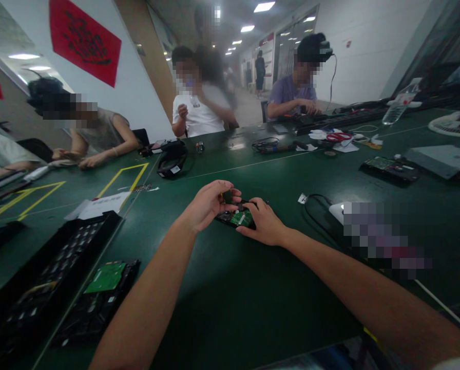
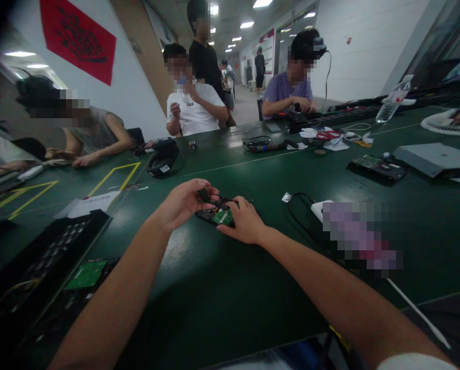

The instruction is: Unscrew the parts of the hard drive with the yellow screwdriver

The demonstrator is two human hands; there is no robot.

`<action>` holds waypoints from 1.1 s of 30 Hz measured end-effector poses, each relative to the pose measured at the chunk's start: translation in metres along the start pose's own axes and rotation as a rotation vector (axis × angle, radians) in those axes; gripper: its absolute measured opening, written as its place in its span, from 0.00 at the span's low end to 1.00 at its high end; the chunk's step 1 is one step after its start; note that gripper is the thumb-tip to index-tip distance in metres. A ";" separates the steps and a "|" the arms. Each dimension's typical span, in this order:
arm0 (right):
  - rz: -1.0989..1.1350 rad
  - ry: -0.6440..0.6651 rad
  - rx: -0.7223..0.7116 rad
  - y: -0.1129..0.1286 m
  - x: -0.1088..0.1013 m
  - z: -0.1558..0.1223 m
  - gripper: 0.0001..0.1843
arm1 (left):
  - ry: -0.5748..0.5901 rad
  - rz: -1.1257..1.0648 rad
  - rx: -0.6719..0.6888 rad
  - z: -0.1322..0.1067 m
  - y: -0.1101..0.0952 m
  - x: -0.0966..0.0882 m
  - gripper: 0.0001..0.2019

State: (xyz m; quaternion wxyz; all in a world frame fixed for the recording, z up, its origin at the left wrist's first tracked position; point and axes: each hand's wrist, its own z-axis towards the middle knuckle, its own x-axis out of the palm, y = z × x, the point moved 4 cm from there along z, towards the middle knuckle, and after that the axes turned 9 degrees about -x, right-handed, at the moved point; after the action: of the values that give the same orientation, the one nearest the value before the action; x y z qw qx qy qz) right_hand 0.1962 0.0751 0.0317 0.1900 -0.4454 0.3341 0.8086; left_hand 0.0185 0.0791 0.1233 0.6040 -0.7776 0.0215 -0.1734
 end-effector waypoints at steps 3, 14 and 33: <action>0.002 -0.003 0.000 0.000 0.000 0.000 0.38 | 0.016 -0.045 -0.019 0.001 0.001 0.000 0.11; 0.006 0.007 0.018 0.001 -0.002 -0.001 0.39 | 0.010 0.057 0.038 -0.001 -0.005 -0.004 0.12; 0.012 0.008 0.013 0.000 0.000 -0.001 0.39 | 0.004 0.116 0.061 -0.002 -0.007 -0.005 0.12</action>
State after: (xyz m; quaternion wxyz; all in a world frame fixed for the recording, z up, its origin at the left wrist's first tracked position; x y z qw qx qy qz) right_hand 0.1972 0.0746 0.0316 0.1867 -0.4453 0.3430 0.8057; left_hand 0.0119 0.0802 0.1297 0.6362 -0.7561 0.0623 -0.1401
